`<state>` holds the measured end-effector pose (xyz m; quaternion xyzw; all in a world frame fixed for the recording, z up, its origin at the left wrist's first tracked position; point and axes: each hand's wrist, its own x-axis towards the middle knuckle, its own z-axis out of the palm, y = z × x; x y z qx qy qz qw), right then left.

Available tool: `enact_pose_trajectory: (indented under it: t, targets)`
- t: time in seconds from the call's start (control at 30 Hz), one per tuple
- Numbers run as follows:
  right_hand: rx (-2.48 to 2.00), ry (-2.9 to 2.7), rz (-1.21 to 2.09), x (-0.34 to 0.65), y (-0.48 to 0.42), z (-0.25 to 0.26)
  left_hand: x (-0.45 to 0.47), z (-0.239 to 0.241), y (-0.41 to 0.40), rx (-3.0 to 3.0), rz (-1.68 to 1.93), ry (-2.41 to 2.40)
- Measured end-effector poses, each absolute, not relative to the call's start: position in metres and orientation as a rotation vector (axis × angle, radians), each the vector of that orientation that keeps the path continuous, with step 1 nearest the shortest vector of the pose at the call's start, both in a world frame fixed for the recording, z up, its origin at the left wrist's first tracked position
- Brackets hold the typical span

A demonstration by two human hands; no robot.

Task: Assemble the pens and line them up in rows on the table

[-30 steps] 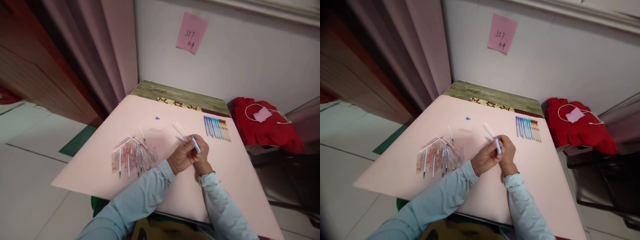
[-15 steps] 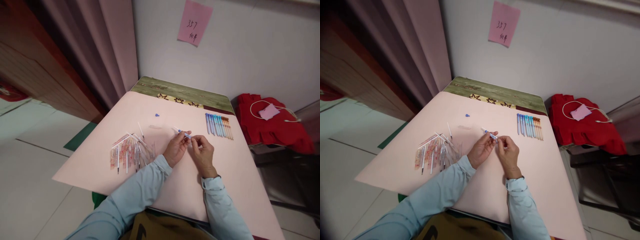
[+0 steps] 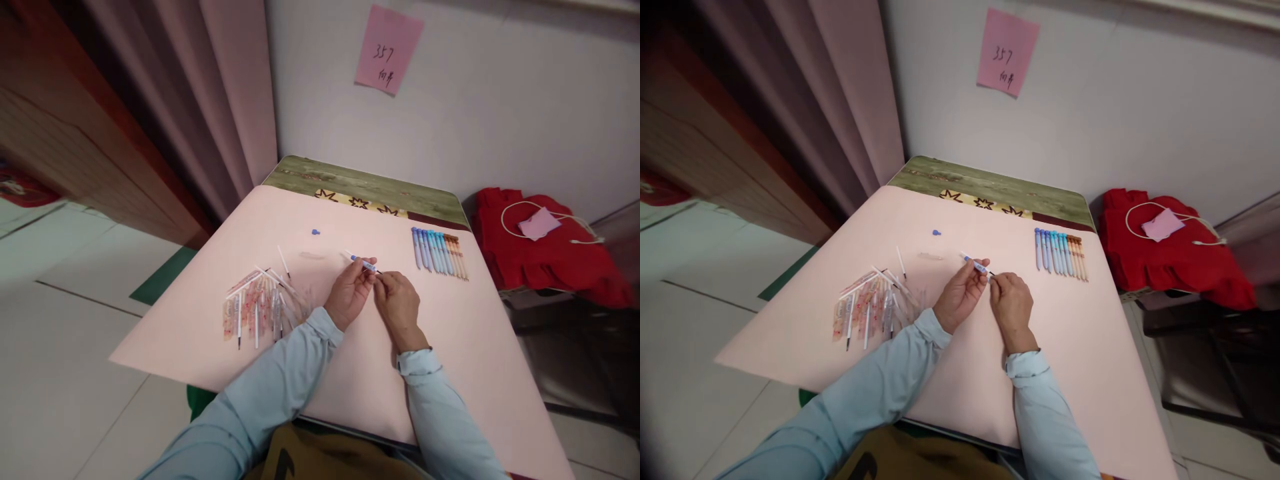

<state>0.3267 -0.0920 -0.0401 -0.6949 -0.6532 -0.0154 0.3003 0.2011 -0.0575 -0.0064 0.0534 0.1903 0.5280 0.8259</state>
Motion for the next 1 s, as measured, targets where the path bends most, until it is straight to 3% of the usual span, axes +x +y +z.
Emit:
enact_pose_trajectory:
  t: [0.3,0.67,1.0]
  targets:
    - [-1.757,-1.798,0.048,0.328,-0.095,-0.032,0.195,-0.004,-0.046,0.077,1.167,0.474]
    - [-1.618,-1.301,0.485,0.345,-0.106,-0.012,0.195,-0.003,-0.044,0.152,1.203,0.521]
    - [-1.609,-1.252,0.388,0.343,-0.106,-0.006,0.194,-0.001,-0.041,0.144,1.24,0.553]
